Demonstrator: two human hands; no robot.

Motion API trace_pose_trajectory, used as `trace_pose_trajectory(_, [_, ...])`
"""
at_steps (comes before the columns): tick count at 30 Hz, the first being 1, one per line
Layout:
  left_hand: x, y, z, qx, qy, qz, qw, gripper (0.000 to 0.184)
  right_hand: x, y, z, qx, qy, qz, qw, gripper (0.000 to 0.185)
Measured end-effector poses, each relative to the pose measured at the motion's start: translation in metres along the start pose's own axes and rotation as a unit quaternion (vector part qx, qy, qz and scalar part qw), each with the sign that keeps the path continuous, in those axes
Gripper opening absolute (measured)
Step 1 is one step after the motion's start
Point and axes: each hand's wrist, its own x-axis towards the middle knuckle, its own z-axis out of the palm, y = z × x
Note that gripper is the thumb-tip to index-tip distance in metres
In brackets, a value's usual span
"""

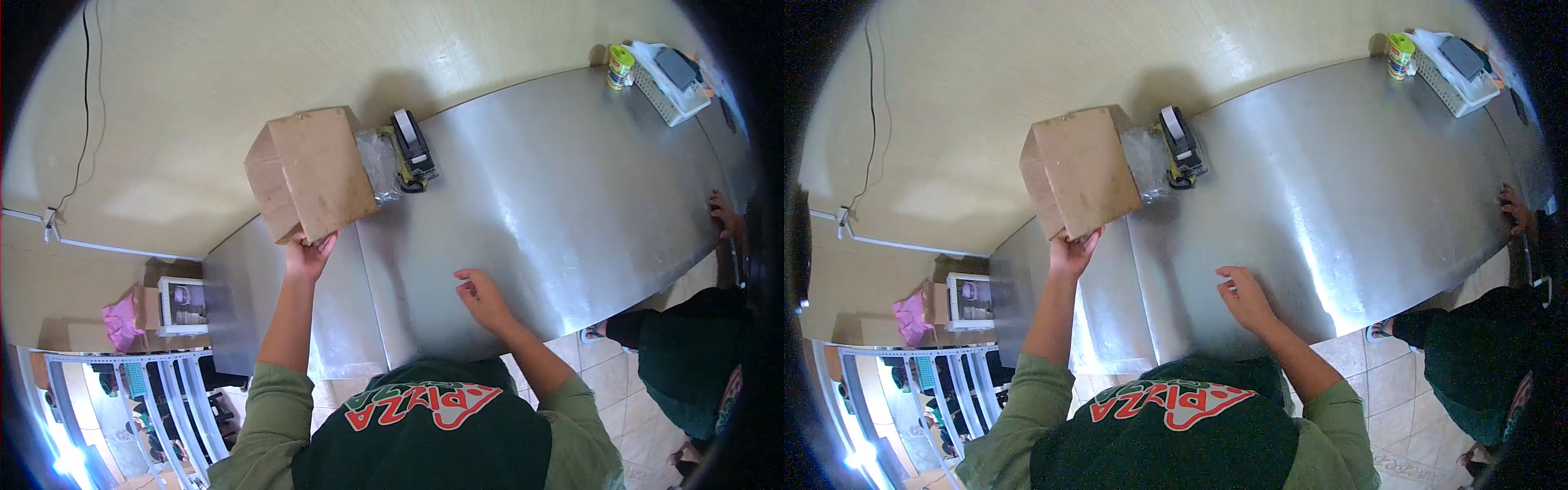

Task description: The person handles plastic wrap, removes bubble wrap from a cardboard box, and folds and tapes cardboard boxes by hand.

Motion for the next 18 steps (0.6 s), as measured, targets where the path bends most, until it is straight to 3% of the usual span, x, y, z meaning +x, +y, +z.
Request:
trace_pose_trajectory(3, [-0.001,0.01,-0.026,0.085,-0.042,0.026,0.995,0.046,0.012,-0.005,0.001,-0.011,-0.001,-0.008,1.0,0.027])
trace_pose_trajectory(6, [0.001,0.016,-0.045,0.032,-0.063,0.001,0.998,0.048,0.02,-0.009,0.007,-0.011,-0.02,-0.009,1.0,0.027])
trace_pose_trajectory(9, [-0.005,0.016,-0.061,0.038,-0.012,0.016,0.999,0.05,0.024,-0.01,0.017,-0.026,-0.045,-0.018,0.998,0.027])
trace_pose_trajectory(13, [0.005,0.014,-0.121,0.042,-0.02,0.093,0.995,0.05,0.023,-0.007,0.025,-0.052,-0.08,-0.022,0.995,0.028])
trace_pose_trajectory(18, [-0.01,0.024,-0.137,0.079,0.009,0.152,0.985,0.046,0.024,0.004,0.036,-0.056,-0.108,-0.022,0.992,0.032])
